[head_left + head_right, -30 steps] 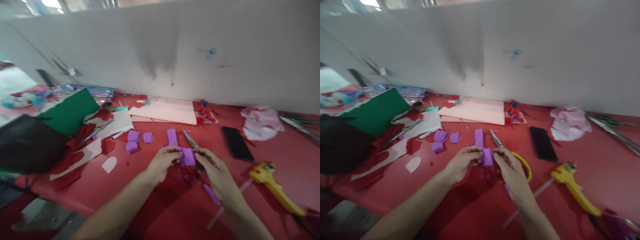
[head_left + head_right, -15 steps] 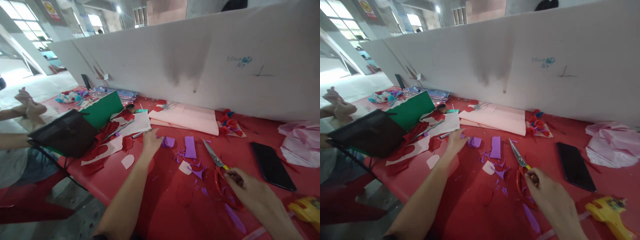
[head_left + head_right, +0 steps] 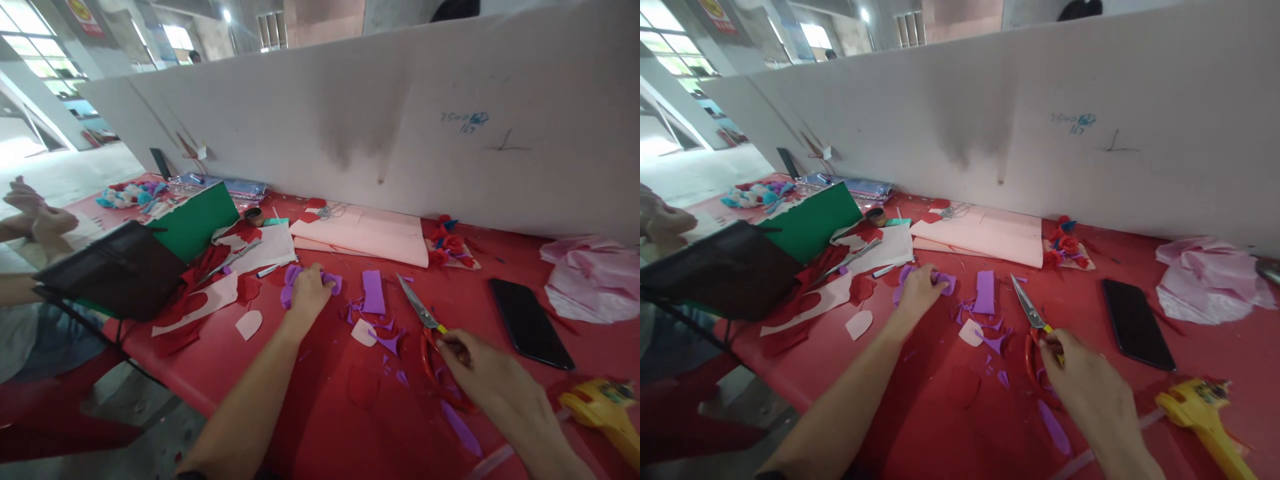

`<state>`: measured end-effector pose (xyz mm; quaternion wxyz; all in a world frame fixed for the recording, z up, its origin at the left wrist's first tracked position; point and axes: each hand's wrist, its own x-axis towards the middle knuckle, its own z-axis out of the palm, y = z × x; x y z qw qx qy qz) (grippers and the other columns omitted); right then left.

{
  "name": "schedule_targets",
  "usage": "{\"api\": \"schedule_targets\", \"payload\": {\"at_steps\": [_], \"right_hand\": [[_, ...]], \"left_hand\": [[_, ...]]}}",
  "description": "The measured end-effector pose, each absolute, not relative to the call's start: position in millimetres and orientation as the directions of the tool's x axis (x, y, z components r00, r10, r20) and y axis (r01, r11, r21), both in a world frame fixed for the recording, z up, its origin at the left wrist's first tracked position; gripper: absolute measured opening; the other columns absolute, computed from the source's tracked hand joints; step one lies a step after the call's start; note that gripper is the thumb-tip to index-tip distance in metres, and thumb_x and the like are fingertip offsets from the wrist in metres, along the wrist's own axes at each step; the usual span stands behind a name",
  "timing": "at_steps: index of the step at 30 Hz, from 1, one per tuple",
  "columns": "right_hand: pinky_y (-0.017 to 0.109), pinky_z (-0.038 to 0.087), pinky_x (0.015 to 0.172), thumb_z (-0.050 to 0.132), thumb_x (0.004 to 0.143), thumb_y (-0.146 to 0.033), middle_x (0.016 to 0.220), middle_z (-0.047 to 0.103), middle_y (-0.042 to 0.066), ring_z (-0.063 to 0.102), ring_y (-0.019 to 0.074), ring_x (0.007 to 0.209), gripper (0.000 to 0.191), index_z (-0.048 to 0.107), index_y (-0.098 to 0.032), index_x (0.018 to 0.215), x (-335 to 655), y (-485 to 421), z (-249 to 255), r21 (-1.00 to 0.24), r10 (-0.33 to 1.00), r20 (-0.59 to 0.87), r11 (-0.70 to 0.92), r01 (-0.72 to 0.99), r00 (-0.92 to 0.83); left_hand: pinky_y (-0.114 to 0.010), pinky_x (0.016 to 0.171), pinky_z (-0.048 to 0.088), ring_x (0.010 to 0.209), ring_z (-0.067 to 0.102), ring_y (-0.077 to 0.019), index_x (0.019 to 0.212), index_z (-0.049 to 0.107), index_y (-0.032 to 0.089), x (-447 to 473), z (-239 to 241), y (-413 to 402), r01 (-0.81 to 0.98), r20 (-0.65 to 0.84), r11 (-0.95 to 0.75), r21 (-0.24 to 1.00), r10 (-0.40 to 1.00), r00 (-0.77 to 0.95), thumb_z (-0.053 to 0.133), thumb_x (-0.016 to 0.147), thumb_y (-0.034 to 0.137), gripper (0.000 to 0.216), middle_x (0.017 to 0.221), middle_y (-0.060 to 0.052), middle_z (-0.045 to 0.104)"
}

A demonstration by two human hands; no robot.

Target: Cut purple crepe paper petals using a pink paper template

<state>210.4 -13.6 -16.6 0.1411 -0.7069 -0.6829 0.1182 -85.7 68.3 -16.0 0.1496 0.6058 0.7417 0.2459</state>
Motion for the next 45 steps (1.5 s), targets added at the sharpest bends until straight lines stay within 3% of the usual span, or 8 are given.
{"api": "schedule_targets", "payload": {"at_steps": [6, 18, 22, 28, 33, 38, 41, 45], "right_hand": [[0.035, 0.046, 0.067, 0.044, 0.084, -0.046, 0.095, 0.073, 0.002, 0.069, 0.0262, 0.084, 0.026, 0.060, -0.030, 0.094, 201.0, -14.3, -12.0, -0.382, 0.996, -0.079, -0.068, 0.922, 0.041], [0.034, 0.045, 0.065, 0.044, 0.085, -0.045, 0.088, 0.074, 0.003, 0.070, 0.0265, 0.081, 0.026, 0.062, -0.029, 0.094, 205.6, -14.6, -8.7, -0.389, 0.993, -0.102, -0.099, 0.916, 0.064], [0.034, 0.045, 0.064, 0.046, 0.084, -0.043, 0.086, 0.074, 0.004, 0.070, 0.0266, 0.079, 0.024, 0.063, -0.028, 0.091, 208.4, -14.8, -10.9, -0.384, 0.997, -0.061, -0.074, 0.920, 0.055], [0.031, 0.044, 0.061, 0.046, 0.085, -0.039, 0.082, 0.073, 0.005, 0.069, 0.0241, 0.074, 0.020, 0.061, -0.026, 0.085, 204.6, -16.2, -4.4, -0.366, 0.998, -0.016, -0.059, 0.929, 0.057], [0.029, 0.044, 0.061, 0.047, 0.085, -0.035, 0.088, 0.073, 0.004, 0.068, 0.0220, 0.076, 0.018, 0.061, -0.026, 0.092, 199.7, -14.5, -2.5, -0.367, 0.999, -0.014, -0.033, 0.930, 0.030], [0.033, 0.048, 0.076, 0.050, 0.088, -0.031, 0.093, 0.070, 0.006, 0.064, 0.0221, 0.085, 0.018, 0.065, -0.022, 0.092, 171.4, -21.6, 2.4, -0.449, 0.972, 0.047, 0.225, 0.865, -0.229], [0.043, 0.045, 0.090, 0.059, 0.087, -0.037, 0.106, 0.066, 0.010, 0.059, 0.0281, 0.100, 0.028, 0.066, -0.018, 0.106, 141.8, -35.3, 5.7, -0.425, 0.894, 0.039, 0.420, 0.802, -0.447], [0.045, 0.046, 0.093, 0.071, 0.078, -0.026, 0.113, 0.063, 0.012, 0.054, 0.0322, 0.108, 0.025, 0.067, -0.015, 0.100, 116.6, -50.1, 4.2, -0.418, 0.864, -0.030, 0.447, 0.791, -0.503]], "left_hand": [[-0.032, 0.073, 0.046, 0.085, 0.066, -0.0226, 0.105, 0.063, 0.018, -88.0, -19.5, 69.9, 0.802, 0.026, 0.177, 0.571, 0.972, -0.233, 0.066, 0.073, 0.019, 0.032, 0.090, -0.009, 0.072], [-0.028, 0.078, 0.047, 0.086, 0.066, -0.0183, 0.094, 0.066, 0.017, -106.0, -11.7, 72.2, 0.825, 0.093, 0.170, 0.539, 0.961, -0.259, 0.057, 0.077, 0.010, 0.020, 0.092, -0.007, 0.071], [-0.030, 0.084, 0.046, 0.095, 0.063, -0.0202, 0.096, 0.068, 0.018, -99.6, -12.6, 69.5, 0.874, 0.148, 0.096, 0.477, 0.971, -0.188, 0.054, 0.078, 0.009, 0.024, 0.105, -0.010, 0.066], [-0.027, 0.081, 0.046, 0.085, 0.063, -0.0176, 0.086, 0.071, 0.018, -90.8, -5.5, 63.2, 0.904, 0.139, -0.029, 0.427, 0.990, -0.034, 0.051, 0.081, 0.011, 0.021, 0.096, -0.008, 0.067], [-0.027, 0.082, 0.045, 0.087, 0.062, -0.0184, 0.090, 0.072, 0.017, -60.0, -2.3, 57.1, 0.864, 0.155, -0.107, 0.492, 0.987, 0.034, 0.052, 0.085, 0.019, 0.020, 0.095, -0.008, 0.068], [-0.036, 0.093, 0.041, 0.105, 0.057, -0.0289, 0.090, 0.071, 0.010, -18.1, -5.9, 69.5, 0.873, 0.024, -0.027, 0.487, 1.000, 0.018, 0.062, 0.080, 0.038, 0.031, 0.103, -0.018, 0.066], [-0.043, 0.099, 0.036, 0.114, 0.051, -0.0355, 0.085, 0.070, 0.009, -5.3, -7.3, 81.7, 0.875, 0.003, 0.010, 0.484, 1.000, -0.014, 0.075, 0.067, 0.033, 0.030, 0.102, -0.021, 0.067], [-0.046, 0.099, 0.035, 0.112, 0.053, -0.0361, 0.067, 0.066, 0.017, 0.0, -11.0, 92.0, 0.823, -0.003, 0.043, 0.566, 0.999, -0.050, 0.079, 0.055, 0.019, 0.018, 0.089, -0.014, 0.071]]}}
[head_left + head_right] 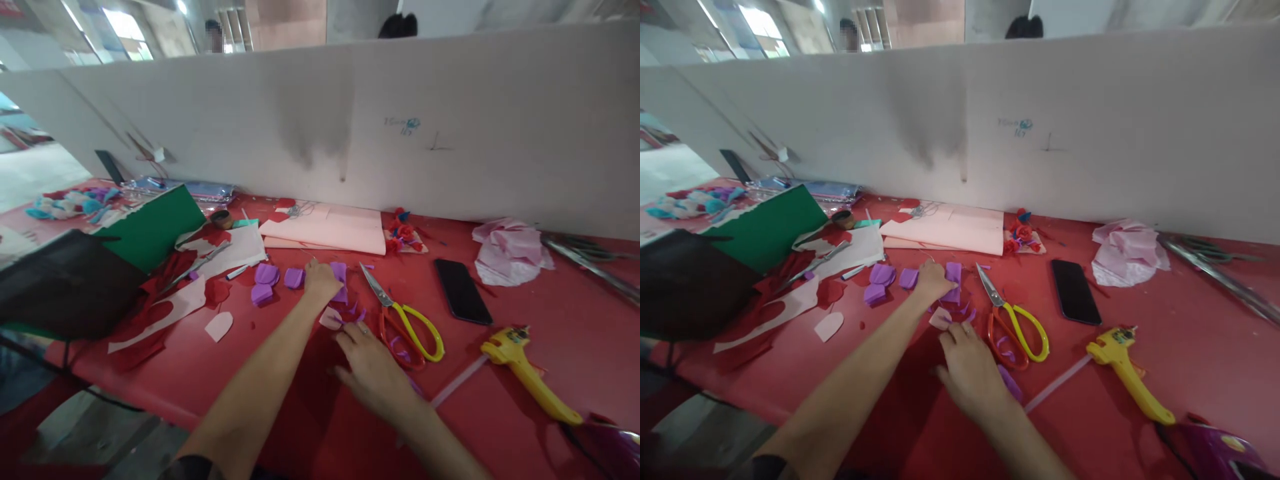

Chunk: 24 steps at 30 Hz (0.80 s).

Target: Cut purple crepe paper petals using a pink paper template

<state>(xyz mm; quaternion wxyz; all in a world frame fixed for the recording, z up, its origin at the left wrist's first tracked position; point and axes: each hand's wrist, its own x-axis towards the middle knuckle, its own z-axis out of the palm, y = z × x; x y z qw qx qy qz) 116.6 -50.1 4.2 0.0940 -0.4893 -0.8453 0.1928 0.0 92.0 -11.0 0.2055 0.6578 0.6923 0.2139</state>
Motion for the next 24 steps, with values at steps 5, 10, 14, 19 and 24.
{"api": "schedule_targets", "payload": {"at_steps": [5, 10, 14, 19, 24], "right_hand": [[0.042, 0.046, 0.091, 0.071, 0.077, -0.019, 0.109, 0.063, 0.011, 0.055, 0.0296, 0.104, 0.015, 0.067, -0.015, 0.091, 112.5, -53.7, 0.8, -0.472, 0.884, -0.047, 0.392, 0.790, -0.466], [0.041, 0.044, 0.091, 0.060, 0.087, -0.021, 0.104, 0.066, 0.010, 0.056, 0.0273, 0.101, 0.014, 0.068, -0.016, 0.097, 124.1, -46.0, 0.5, -0.491, 0.903, 0.031, 0.388, 0.780, -0.429], [0.044, 0.042, 0.090, 0.053, 0.087, -0.016, 0.097, 0.067, 0.012, 0.055, 0.0282, 0.094, 0.022, 0.069, -0.015, 0.102, 142.4, -30.2, -3.1, -0.379, 0.952, 0.164, 0.301, 0.875, -0.257], [0.045, 0.038, 0.091, 0.055, 0.083, -0.021, 0.101, 0.065, 0.012, 0.052, 0.0292, 0.095, 0.033, 0.068, -0.017, 0.113, 145.0, -18.8, -14.6, -0.367, 0.940, 0.249, 0.316, 0.875, -0.234], [0.044, 0.036, 0.088, 0.054, 0.081, -0.019, 0.089, 0.069, 0.008, 0.054, 0.0257, 0.087, 0.018, 0.071, -0.020, 0.088, 135.1, -18.0, -23.2, -0.477, 0.969, 0.176, 0.239, 0.845, -0.175]], "left_hand": [[-0.040, 0.086, 0.045, 0.086, 0.064, -0.0277, 0.056, 0.060, 0.018, -4.7, -10.5, 88.0, 0.615, -0.012, 0.064, 0.786, 0.996, -0.088, 0.077, 0.053, 0.017, 0.017, 0.067, -0.005, 0.068], [-0.027, 0.072, 0.049, 0.079, 0.064, -0.0149, 0.100, 0.062, 0.017, -30.9, -1.9, 70.3, 0.227, 0.016, 0.023, 0.974, 0.986, -0.165, 0.059, 0.075, 0.030, 0.028, 0.094, -0.004, 0.070], [-0.027, 0.069, 0.050, 0.073, 0.063, -0.0142, 0.093, 0.062, 0.016, -53.5, -3.1, 59.1, -0.083, -0.052, 0.038, 0.996, 0.983, -0.177, 0.061, 0.071, 0.037, 0.031, 0.085, -0.004, 0.068], [-0.027, 0.069, 0.048, 0.072, 0.061, -0.0146, 0.074, 0.061, 0.017, -60.2, -6.6, 52.7, -0.245, -0.086, 0.038, 0.969, 0.978, -0.190, 0.059, 0.071, 0.034, 0.017, 0.074, -0.002, 0.065], [-0.022, 0.063, 0.041, 0.068, 0.054, -0.0116, 0.067, 0.060, 0.019, -64.0, -3.2, 51.3, -0.160, 0.062, -0.106, 0.981, 0.965, -0.256, 0.064, 0.073, 0.034, 0.016, 0.065, 0.003, 0.055]]}}
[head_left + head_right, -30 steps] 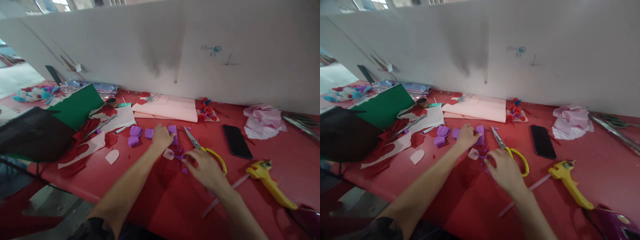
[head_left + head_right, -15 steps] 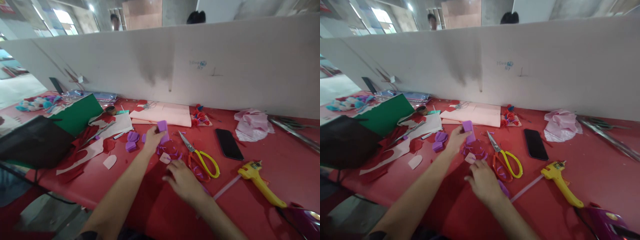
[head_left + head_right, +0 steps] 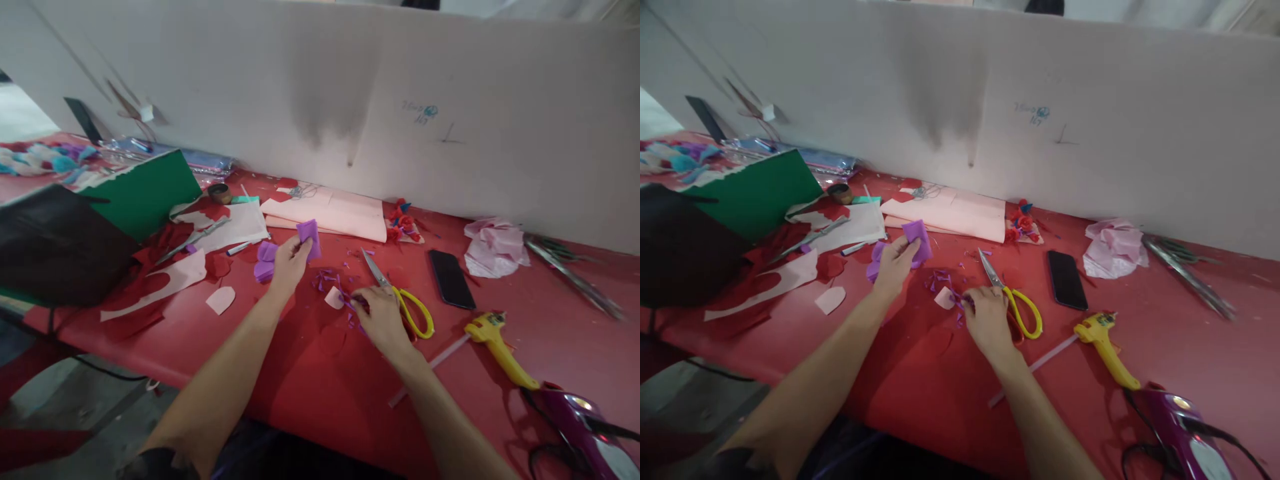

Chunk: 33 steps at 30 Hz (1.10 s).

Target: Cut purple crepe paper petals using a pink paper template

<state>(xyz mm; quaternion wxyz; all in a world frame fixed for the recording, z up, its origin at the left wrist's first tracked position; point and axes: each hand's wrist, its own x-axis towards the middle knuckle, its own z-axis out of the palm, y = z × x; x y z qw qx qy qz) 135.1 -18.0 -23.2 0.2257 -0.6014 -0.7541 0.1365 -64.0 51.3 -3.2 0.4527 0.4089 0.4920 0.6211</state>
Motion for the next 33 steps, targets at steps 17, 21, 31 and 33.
{"api": "schedule_targets", "payload": {"at_steps": [17, 21, 31, 33], "right_hand": [[0.029, 0.047, 0.068, 0.057, 0.077, -0.046, 0.079, 0.067, 0.005, 0.060, 0.0171, 0.071, 0.030, 0.061, -0.017, 0.086, 147.8, 10.3, -3.1, -0.845, 0.992, 0.104, 0.048, 0.532, 0.075], [0.027, 0.046, 0.057, 0.055, 0.077, -0.053, 0.071, 0.065, 0.003, 0.058, 0.0152, 0.060, 0.038, 0.062, -0.017, 0.085, 142.9, 20.0, -10.7, -0.853, 0.995, 0.075, 0.028, 0.521, 0.071], [0.043, 0.038, 0.096, 0.060, 0.073, -0.018, 0.099, 0.068, 0.008, 0.058, 0.0259, 0.099, 0.020, 0.070, -0.022, 0.090, 126.3, 34.5, -4.5, -0.618, 0.982, 0.174, 0.169, 0.768, -0.076], [0.041, 0.039, 0.094, 0.063, 0.073, -0.019, 0.093, 0.070, 0.006, 0.060, 0.0252, 0.094, 0.015, 0.070, -0.024, 0.084, 117.9, 24.2, -6.8, -0.598, 0.978, 0.135, 0.210, 0.773, -0.161]], "left_hand": [[-0.023, 0.058, 0.041, 0.060, 0.053, -0.0119, 0.066, 0.063, 0.017, -74.7, -7.7, 59.6, -0.384, -0.153, 0.089, 0.919, 0.978, -0.140, 0.072, 0.063, 0.033, 0.019, 0.064, 0.001, 0.061], [-0.023, 0.059, 0.040, 0.061, 0.053, -0.0124, 0.069, 0.066, 0.017, -72.1, -7.4, 59.0, -0.380, -0.117, 0.060, 0.923, 0.985, -0.129, 0.068, 0.065, 0.027, 0.011, 0.063, 0.002, 0.061], [-0.022, 0.057, 0.038, 0.059, 0.049, -0.0111, 0.072, 0.067, 0.018, -79.5, -4.4, 60.3, -0.395, -0.112, 0.014, 0.918, 0.967, -0.227, 0.073, 0.061, 0.026, 0.015, 0.067, 0.003, 0.062], [-0.022, 0.057, 0.038, 0.060, 0.049, -0.0108, 0.070, 0.067, 0.018, -79.0, -2.9, 59.9, -0.403, -0.122, 0.031, 0.915, 0.972, -0.202, 0.074, 0.060, 0.026, 0.014, 0.067, 0.003, 0.061]]}}
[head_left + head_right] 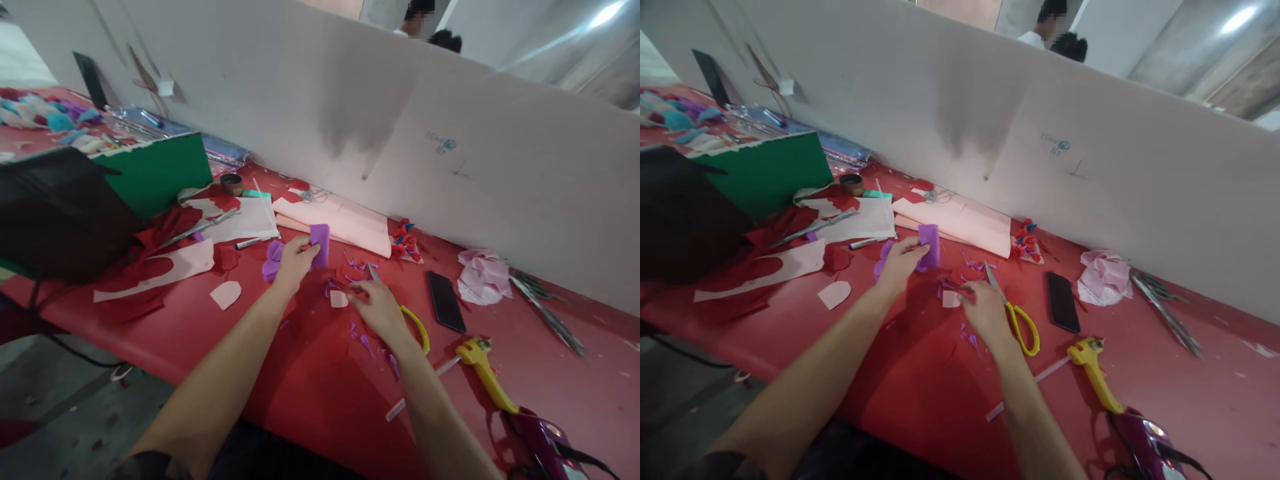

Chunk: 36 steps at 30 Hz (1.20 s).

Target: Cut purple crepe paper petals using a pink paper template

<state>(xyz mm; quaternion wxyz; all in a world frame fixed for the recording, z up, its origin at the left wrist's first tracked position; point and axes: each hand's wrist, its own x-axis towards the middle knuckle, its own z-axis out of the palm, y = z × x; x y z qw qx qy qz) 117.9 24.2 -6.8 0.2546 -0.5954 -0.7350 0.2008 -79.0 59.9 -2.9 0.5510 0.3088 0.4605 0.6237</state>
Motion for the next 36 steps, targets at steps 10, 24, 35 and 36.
{"api": "schedule_targets", "payload": {"at_steps": [10, 24, 35, 36], "right_hand": [[0.035, 0.043, 0.073, 0.065, 0.066, -0.015, 0.076, 0.066, 0.002, 0.058, 0.0214, 0.073, 0.012, 0.065, -0.021, 0.076, 102.0, 11.6, -17.8, -0.699, 0.986, 0.122, 0.167, 0.695, -0.114], [0.026, 0.049, 0.053, 0.070, 0.071, -0.046, 0.068, 0.068, 0.001, 0.064, 0.0157, 0.057, 0.031, 0.061, -0.019, 0.083, 111.0, -11.4, -7.3, -0.997, 0.988, -0.035, -0.045, 0.061, 0.150], [0.020, 0.041, 0.047, 0.075, 0.072, -0.038, 0.060, 0.063, -0.004, 0.058, 0.0102, 0.048, 0.025, 0.060, -0.018, 0.079, 110.7, -13.8, -9.7, -0.998, 0.972, -0.060, -0.065, 0.013, 0.229], [0.020, 0.042, 0.048, 0.075, 0.073, -0.038, 0.060, 0.063, -0.004, 0.058, 0.0100, 0.048, 0.025, 0.060, -0.019, 0.079, 110.1, -14.9, -8.8, -0.998, 0.972, -0.044, -0.053, 0.033, 0.232]], "left_hand": [[-0.021, 0.051, 0.037, 0.049, 0.047, -0.0085, 0.060, 0.060, 0.015, -65.6, -3.1, 49.6, -0.450, -0.262, 0.252, 0.857, 0.964, 0.042, 0.080, 0.052, 0.031, 0.028, 0.054, 0.003, 0.055], [-0.020, 0.051, 0.040, 0.046, 0.046, -0.0062, 0.069, 0.058, 0.016, -33.9, 5.5, 26.1, -0.508, -0.355, 0.353, 0.786, 0.930, 0.096, 0.079, 0.059, 0.030, 0.027, 0.054, 0.006, 0.054], [-0.022, 0.059, 0.047, 0.059, 0.059, -0.0099, 0.078, 0.061, 0.016, -27.7, 6.2, 15.6, -0.609, -0.281, 0.365, 0.704, 0.931, 0.233, 0.082, 0.062, 0.027, 0.029, 0.069, 0.002, 0.062], [-0.021, 0.058, 0.046, 0.058, 0.058, -0.0094, 0.077, 0.061, 0.016, -27.2, 6.9, 15.2, -0.613, -0.271, 0.362, 0.702, 0.932, 0.240, 0.082, 0.062, 0.027, 0.028, 0.067, 0.002, 0.062]]}}
